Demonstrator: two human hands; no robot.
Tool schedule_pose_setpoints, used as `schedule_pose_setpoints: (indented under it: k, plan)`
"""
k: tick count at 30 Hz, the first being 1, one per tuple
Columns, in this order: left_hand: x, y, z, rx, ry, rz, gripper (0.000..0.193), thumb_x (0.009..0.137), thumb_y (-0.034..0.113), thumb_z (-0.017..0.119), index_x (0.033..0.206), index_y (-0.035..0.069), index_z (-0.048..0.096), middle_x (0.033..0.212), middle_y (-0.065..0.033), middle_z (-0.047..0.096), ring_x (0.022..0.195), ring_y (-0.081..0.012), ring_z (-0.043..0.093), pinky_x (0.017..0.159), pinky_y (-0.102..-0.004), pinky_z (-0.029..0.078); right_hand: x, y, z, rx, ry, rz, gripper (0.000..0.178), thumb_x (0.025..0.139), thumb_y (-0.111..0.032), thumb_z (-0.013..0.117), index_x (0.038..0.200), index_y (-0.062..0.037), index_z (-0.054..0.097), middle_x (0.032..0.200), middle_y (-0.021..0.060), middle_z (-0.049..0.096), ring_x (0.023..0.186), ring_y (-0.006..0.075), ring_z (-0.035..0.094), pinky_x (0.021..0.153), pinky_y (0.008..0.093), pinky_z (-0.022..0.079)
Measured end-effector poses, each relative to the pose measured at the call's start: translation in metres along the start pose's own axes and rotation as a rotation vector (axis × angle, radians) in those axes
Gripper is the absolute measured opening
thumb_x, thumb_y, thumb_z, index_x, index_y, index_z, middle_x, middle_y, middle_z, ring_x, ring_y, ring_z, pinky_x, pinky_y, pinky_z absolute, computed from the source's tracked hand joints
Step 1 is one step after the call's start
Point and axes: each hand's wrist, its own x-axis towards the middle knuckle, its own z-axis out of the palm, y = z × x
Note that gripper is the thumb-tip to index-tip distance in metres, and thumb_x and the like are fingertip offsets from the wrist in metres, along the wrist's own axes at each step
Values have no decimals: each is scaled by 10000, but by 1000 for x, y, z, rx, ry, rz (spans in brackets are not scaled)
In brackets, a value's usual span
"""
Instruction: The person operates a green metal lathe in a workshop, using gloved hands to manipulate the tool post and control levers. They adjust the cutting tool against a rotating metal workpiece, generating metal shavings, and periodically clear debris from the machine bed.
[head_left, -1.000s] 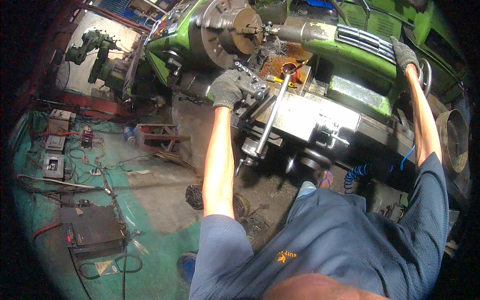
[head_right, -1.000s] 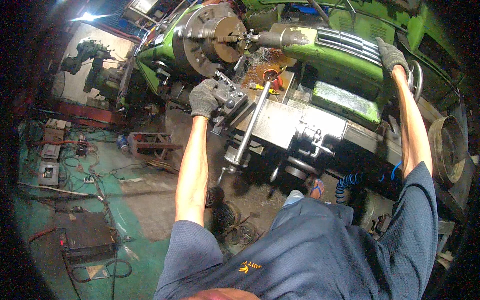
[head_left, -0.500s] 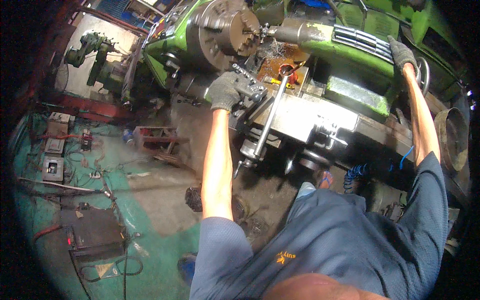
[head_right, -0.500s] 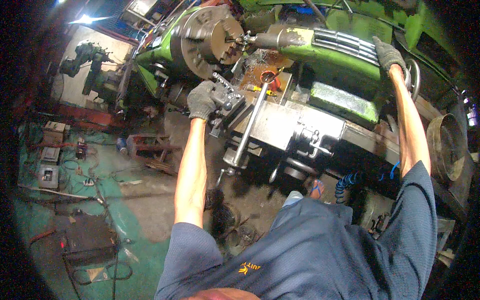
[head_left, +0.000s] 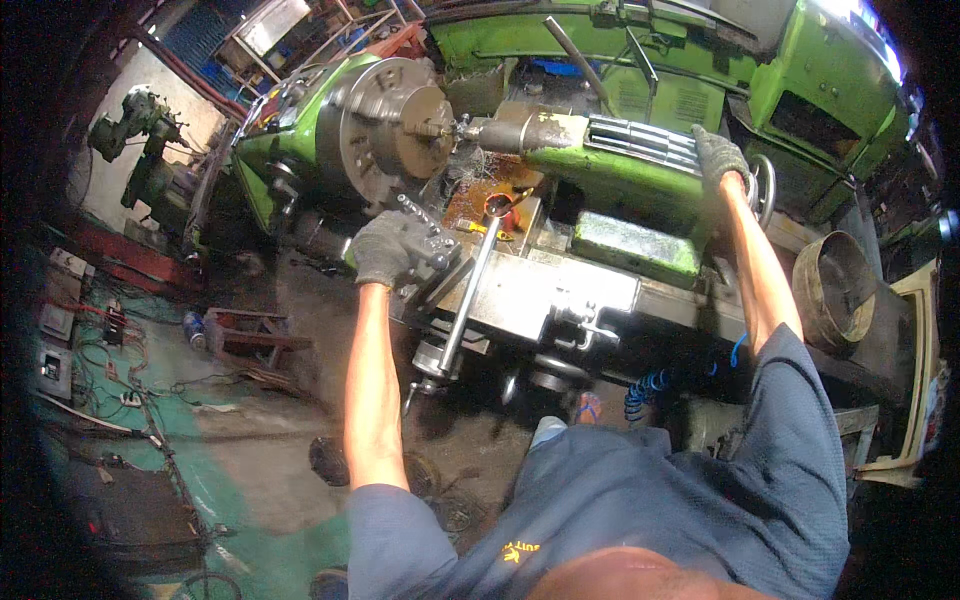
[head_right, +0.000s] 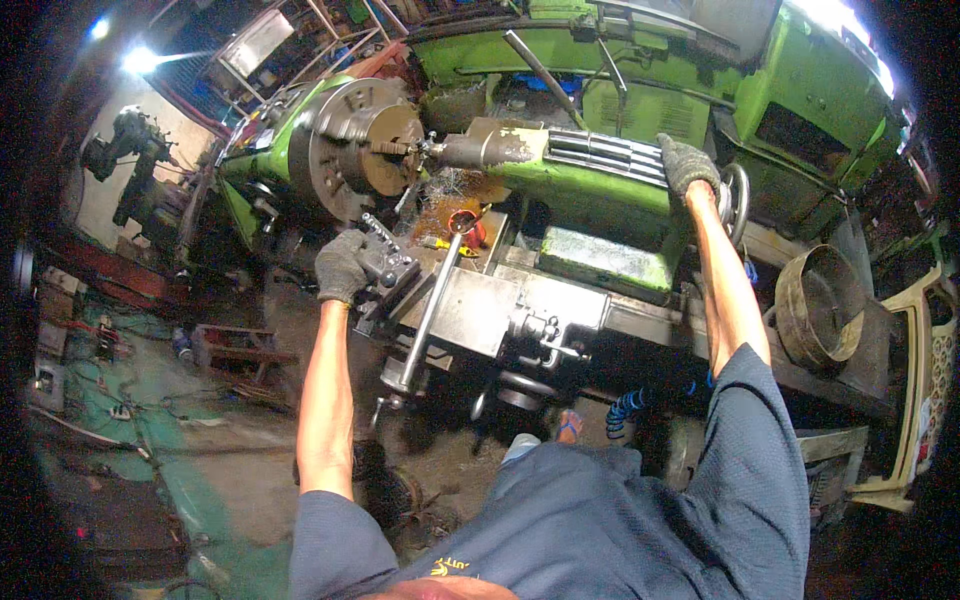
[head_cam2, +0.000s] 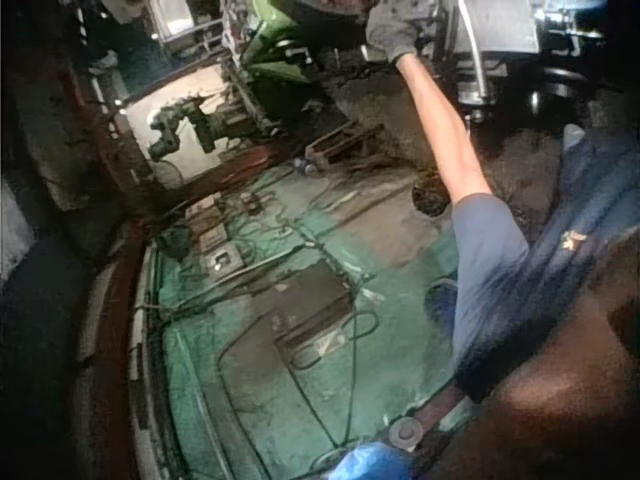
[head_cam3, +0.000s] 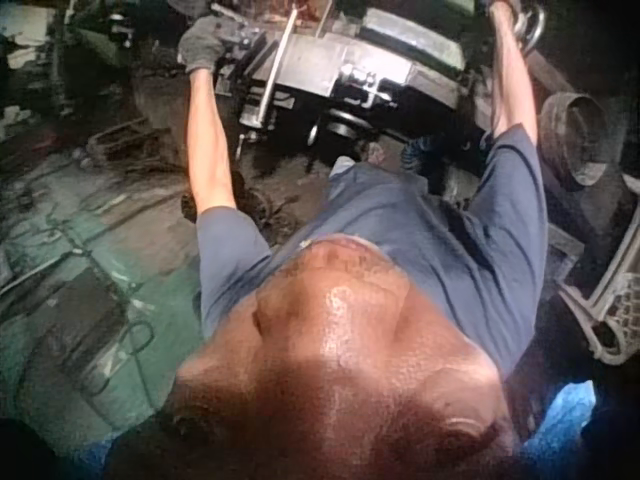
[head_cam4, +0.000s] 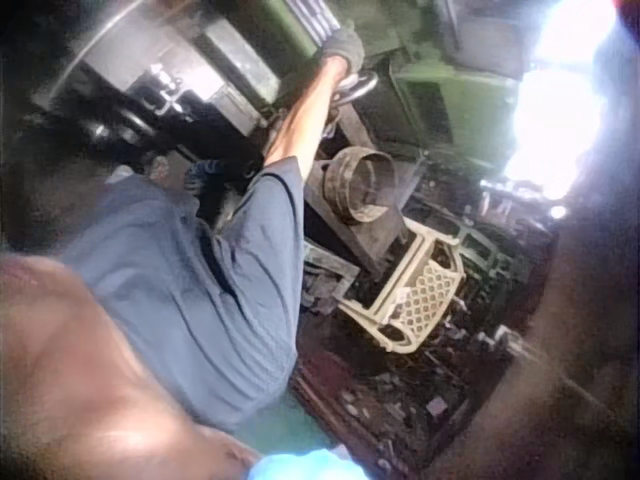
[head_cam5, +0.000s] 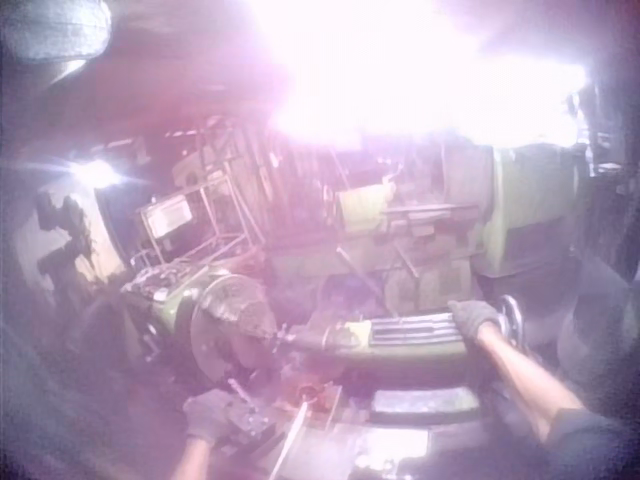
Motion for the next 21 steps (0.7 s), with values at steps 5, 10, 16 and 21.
schedule_pose_setpoints:
  k: [5,10,16,21]
  plan:
    - [-1,-2,2,6,24,-17,206,777,239,715,950,126,713,985,-127,700,928,-350,678,789,-430,534,1,4,1,-17,-6,1,674,1050,-535,231,1313,-67,637,1363,189,599,1292,389,537,1101,484,405]
    - [-7,-21,15,44,26,-10,211,804,269,692,957,125,712,1004,-127,700,945,-351,675,798,-435,531,-6,-4,1,-11,46,-66,671,1046,-549,243,1311,-75,638,1373,185,593,1294,387,537,1100,478,407]
    - [4,-11,16,50,-48,-93,327,896,450,626,926,137,717,969,-145,705,940,-376,671,794,-492,521,0,1,-2,16,-6,68,707,1037,-578,247,1291,-57,651,1340,211,609,1297,404,527,1079,474,408]
    - [-2,-19,18,73,-5,-73,195,776,223,671,951,140,694,987,-130,685,951,-357,674,808,-463,539,9,6,10,51,38,42,764,1031,-614,249,1204,-13,687,1287,257,625,1263,445,535,1055,506,412]
